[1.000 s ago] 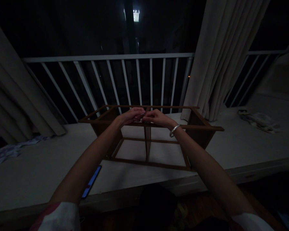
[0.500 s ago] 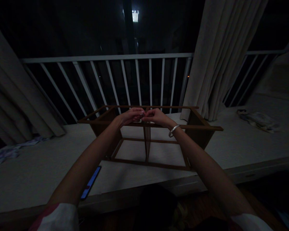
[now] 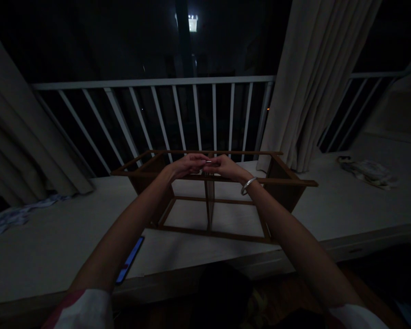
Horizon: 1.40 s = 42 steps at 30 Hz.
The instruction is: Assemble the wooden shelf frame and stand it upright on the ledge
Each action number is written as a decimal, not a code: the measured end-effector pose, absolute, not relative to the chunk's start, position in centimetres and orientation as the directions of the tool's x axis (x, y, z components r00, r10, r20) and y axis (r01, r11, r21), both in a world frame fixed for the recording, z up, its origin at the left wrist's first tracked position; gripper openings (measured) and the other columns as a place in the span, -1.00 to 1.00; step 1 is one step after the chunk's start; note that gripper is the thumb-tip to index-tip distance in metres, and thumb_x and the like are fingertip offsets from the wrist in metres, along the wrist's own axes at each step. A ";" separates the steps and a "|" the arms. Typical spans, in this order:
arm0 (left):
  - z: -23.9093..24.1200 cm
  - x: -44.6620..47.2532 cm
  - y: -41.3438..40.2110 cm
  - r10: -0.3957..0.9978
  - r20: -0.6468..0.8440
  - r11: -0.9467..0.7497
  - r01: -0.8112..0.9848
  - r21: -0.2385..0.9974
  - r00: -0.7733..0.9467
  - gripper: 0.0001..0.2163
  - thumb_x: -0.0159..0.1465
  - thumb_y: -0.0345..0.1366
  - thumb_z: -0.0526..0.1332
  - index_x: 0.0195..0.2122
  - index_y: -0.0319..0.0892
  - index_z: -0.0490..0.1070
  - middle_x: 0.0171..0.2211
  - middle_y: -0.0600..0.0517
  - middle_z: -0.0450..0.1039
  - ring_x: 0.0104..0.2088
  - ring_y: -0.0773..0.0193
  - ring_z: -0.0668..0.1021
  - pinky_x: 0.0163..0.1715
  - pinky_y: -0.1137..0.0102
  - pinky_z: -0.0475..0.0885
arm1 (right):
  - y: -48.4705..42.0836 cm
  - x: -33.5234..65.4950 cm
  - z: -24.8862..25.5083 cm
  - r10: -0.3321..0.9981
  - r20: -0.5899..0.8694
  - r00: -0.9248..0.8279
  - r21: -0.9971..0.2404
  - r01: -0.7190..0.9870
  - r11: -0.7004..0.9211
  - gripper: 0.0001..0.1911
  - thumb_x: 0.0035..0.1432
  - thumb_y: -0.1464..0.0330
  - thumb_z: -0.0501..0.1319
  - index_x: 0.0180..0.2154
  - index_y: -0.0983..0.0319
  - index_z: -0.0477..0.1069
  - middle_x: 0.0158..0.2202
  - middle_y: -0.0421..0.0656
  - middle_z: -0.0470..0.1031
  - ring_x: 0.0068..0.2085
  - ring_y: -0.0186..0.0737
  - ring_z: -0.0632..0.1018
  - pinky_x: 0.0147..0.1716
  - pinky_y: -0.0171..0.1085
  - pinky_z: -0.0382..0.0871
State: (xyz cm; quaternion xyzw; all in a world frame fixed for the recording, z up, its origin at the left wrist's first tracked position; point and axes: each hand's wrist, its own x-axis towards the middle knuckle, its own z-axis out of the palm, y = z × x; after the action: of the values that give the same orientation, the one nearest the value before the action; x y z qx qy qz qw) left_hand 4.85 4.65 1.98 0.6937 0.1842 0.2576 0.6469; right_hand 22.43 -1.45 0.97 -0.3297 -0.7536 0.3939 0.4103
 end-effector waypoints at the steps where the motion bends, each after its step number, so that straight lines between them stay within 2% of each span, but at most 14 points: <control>1: 2.0 4.8 4.6 0.590 0.122 -0.093 -0.083 0.992 0.798 -0.74 0.00 -0.32 0.26 -0.26 -0.28 0.40 -0.65 0.15 0.17 -0.70 0.60 0.15 -0.72 0.63 0.01 | -1.5 22.4 1.0 0.821 0.353 -0.449 -0.864 0.179 0.470 -0.62 -0.15 0.20 0.23 -0.35 0.39 0.43 -0.51 -0.22 0.40 -0.50 -0.46 0.30 -0.50 -0.40 0.13; 5: 2.0 4.7 4.7 0.579 0.127 -0.095 -0.088 0.992 0.805 -0.82 0.01 -0.30 0.27 -0.41 -0.31 0.37 -0.66 0.16 0.13 -0.70 0.61 0.14 -0.72 0.63 0.01 | -1.8 22.3 1.2 0.827 0.324 -0.459 -0.869 0.201 0.453 -0.62 -0.16 0.20 0.23 -0.36 0.39 0.42 -0.52 -0.24 0.37 -0.53 -0.48 0.28 -0.54 -0.42 0.10; 9: 1.9 4.6 4.9 0.559 0.108 -0.103 -0.060 0.993 0.822 -0.80 0.00 -0.28 0.27 -0.52 -0.33 0.33 -0.68 0.16 0.10 -0.71 0.61 0.12 -0.72 0.61 0.01 | -1.6 22.2 1.0 0.847 0.319 -0.424 -0.880 0.198 0.431 -0.64 -0.18 0.22 0.26 -0.36 0.37 0.40 -0.46 -0.21 0.39 -0.48 -0.45 0.33 -0.51 -0.42 0.15; 14: 1.8 4.6 5.1 0.544 0.080 -0.101 -0.029 0.994 0.835 -0.79 0.00 -0.28 0.27 -0.44 -0.34 0.37 -0.64 0.12 0.19 -0.70 0.61 0.11 -0.73 0.60 -0.02 | -1.4 22.1 0.8 0.873 0.318 -0.369 -0.890 0.203 0.409 -0.67 -0.23 0.24 0.29 -0.43 0.36 0.39 -0.48 -0.21 0.39 -0.46 -0.43 0.35 -0.48 -0.41 0.17; 18: 1.8 4.6 5.1 0.549 0.073 -0.082 -0.033 0.996 0.832 -0.81 0.00 -0.30 0.27 -0.40 -0.33 0.38 -0.67 0.17 0.11 -0.70 0.61 0.11 -0.72 0.61 -0.01 | -1.4 22.2 0.8 0.878 0.325 -0.351 -0.879 0.230 0.417 -0.68 -0.22 0.23 0.29 -0.46 0.37 0.39 -0.52 -0.21 0.37 -0.50 -0.45 0.32 -0.52 -0.41 0.14; 29: 1.9 4.9 5.1 0.583 0.087 -0.062 -0.063 0.996 0.808 -0.76 0.03 -0.21 0.25 -0.52 -0.31 0.29 -0.68 0.17 0.05 -0.71 0.60 0.11 -0.74 0.64 0.00 | -1.3 22.3 0.9 0.842 0.353 -0.407 -0.851 0.234 0.470 -0.65 -0.19 0.21 0.26 -0.45 0.39 0.42 -0.52 -0.20 0.38 -0.50 -0.45 0.33 -0.50 -0.40 0.17; 33: 2.0 5.0 4.8 0.593 0.107 -0.079 -0.075 0.994 0.798 -0.78 0.03 -0.23 0.25 -0.46 -0.29 0.28 -0.65 0.17 0.09 -0.71 0.61 0.13 -0.74 0.66 0.00 | -1.6 22.2 1.1 0.841 0.351 -0.411 -0.845 0.247 0.474 -0.67 -0.16 0.22 0.25 -0.43 0.39 0.43 -0.52 -0.18 0.41 -0.50 -0.44 0.35 -0.52 -0.41 0.17; 36: 2.1 5.0 4.6 0.597 0.126 -0.113 -0.073 0.991 0.792 -0.78 0.04 -0.23 0.25 -0.38 -0.27 0.30 -0.64 0.17 0.12 -0.71 0.61 0.14 -0.74 0.66 -0.01 | -1.5 22.1 1.0 0.854 0.335 -0.398 -0.850 0.263 0.456 -0.67 -0.16 0.21 0.25 -0.41 0.38 0.43 -0.49 -0.16 0.43 -0.49 -0.43 0.37 -0.52 -0.41 0.18; 42: 2.0 4.8 4.7 0.603 0.146 -0.128 -0.086 0.988 0.784 -0.80 0.02 -0.27 0.26 -0.45 -0.26 0.27 -0.66 0.18 0.12 -0.71 0.61 0.14 -0.74 0.65 -0.02 | -0.8 22.0 0.6 0.870 0.389 -0.303 -0.846 0.255 0.467 -0.68 -0.22 0.22 0.29 -0.45 0.36 0.43 -0.50 -0.15 0.45 -0.48 -0.41 0.40 -0.49 -0.41 0.23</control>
State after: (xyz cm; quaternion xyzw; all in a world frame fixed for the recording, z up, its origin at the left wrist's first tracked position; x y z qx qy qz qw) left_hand 4.85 4.66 1.97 0.7000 0.1848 0.2719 0.6340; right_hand 22.04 -0.80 0.63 -0.3851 -0.7305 0.3435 0.4473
